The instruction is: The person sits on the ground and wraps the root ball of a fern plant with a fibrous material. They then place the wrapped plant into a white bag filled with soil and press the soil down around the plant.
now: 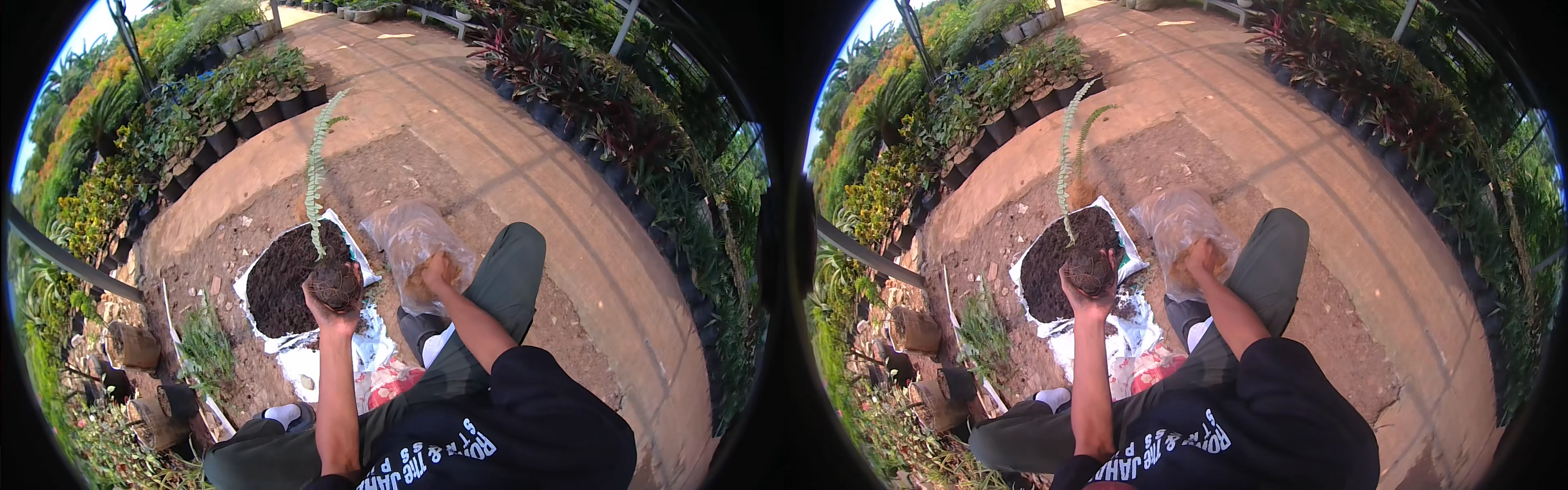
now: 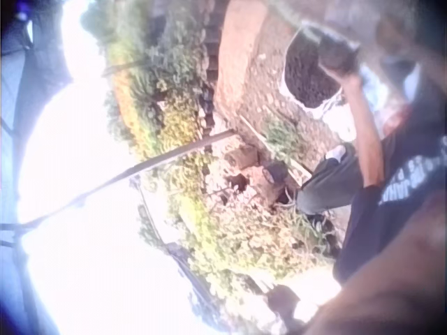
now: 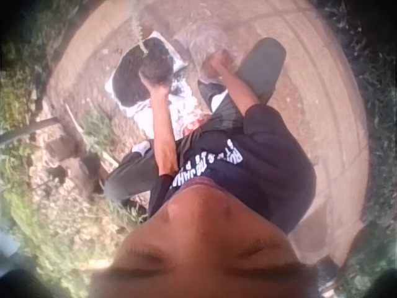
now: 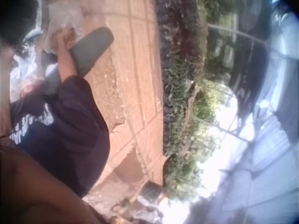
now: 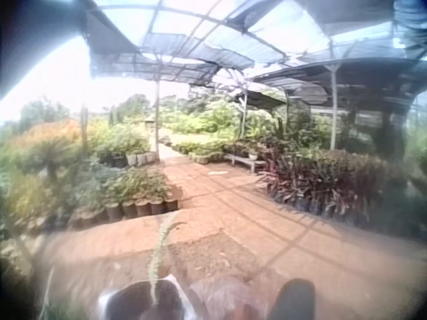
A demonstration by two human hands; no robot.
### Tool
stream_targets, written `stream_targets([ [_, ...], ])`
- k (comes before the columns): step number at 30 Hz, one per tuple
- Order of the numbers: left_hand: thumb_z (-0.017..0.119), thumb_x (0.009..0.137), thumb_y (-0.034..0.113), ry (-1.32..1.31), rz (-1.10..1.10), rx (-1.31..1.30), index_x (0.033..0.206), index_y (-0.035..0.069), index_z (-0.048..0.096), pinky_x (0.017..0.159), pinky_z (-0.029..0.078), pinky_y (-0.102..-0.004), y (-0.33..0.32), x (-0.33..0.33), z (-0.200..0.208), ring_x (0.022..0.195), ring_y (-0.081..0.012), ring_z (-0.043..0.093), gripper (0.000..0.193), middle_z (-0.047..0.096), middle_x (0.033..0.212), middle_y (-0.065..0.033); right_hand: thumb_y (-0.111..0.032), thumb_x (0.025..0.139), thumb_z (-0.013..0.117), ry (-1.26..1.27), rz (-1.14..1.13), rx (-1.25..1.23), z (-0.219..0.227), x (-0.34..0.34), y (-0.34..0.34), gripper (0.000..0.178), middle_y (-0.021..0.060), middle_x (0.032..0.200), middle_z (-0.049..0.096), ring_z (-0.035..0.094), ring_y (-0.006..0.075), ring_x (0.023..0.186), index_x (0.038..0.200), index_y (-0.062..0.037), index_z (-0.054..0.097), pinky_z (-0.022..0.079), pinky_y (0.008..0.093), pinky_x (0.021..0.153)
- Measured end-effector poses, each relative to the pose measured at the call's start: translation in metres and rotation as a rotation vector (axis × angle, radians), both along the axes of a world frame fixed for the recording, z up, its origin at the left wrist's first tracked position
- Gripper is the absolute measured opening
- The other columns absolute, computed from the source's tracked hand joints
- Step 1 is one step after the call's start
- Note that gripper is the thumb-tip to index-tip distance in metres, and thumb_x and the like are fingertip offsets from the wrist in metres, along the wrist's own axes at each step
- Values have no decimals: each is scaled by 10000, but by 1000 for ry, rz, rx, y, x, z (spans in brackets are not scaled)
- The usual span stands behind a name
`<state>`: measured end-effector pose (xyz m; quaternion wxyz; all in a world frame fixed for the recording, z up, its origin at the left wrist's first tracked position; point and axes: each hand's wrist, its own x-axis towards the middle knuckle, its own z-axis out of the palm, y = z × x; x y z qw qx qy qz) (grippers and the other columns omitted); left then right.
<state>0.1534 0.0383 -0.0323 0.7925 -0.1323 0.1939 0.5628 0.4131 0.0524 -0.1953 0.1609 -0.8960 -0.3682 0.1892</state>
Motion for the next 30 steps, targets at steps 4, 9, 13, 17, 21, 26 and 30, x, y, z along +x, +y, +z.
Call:
stream_targets([
  [4,522,901,497,2,-52,14,1205,-14,572,909,568,-427,-3,3,-11,1039,-339,644,596,646,1135,-183,-125,732,743,60,-7,-41,13,-1,2,602,241,1210,628,596,409,1152,1271,-31,491,483,470,984],
  [9,551,909,475,134,-92,54,1233,29,571,897,579,-421,3,3,-14,1019,-348,667,552,649,1172,-187,-190,736,738,112,-42,75,23,-4,2,580,228,1242,624,582,411,1176,1261,-43,540,470,444,998],
  [13,547,925,461,102,-103,19,1268,33,536,960,553,-450,1,11,-8,1057,-398,648,549,632,1181,-217,-219,727,767,161,-8,216,10,14,5,597,224,1229,635,590,385,1175,1262,-33,578,466,419,1002],
  [17,521,938,468,81,-113,2,1230,35,557,981,531,-476,-2,18,-12,1063,-408,642,523,639,1166,-216,-159,729,789,269,38,351,11,11,4,613,208,1207,652,612,339,1157,1279,-1,569,470,397,996],
  [21,500,947,475,57,-177,31,1220,31,567,964,539,-476,-1,25,-15,1062,-405,644,526,640,1172,-216,-116,742,770,367,52,352,8,18,2,593,208,1227,638,602,328,1172,1280,14,558,467,391,999],
  [26,504,942,475,48,-178,17,1203,19,576,954,547,-455,0,29,-12,1059,-394,647,530,641,1172,-214,-92,766,757,375,-129,394,1,18,-2,598,196,1186,647,624,307,1121,1306,21,528,496,388,952],
  [30,518,929,472,71,-196,35,1203,15,577,960,544,-448,1,29,-15,1059,-389,646,536,646,1166,-204,-99,806,731,767,-345,522,-4,16,-9,561,174,1140,652,646,276,1025,1312,26,522,520,391,888],
])
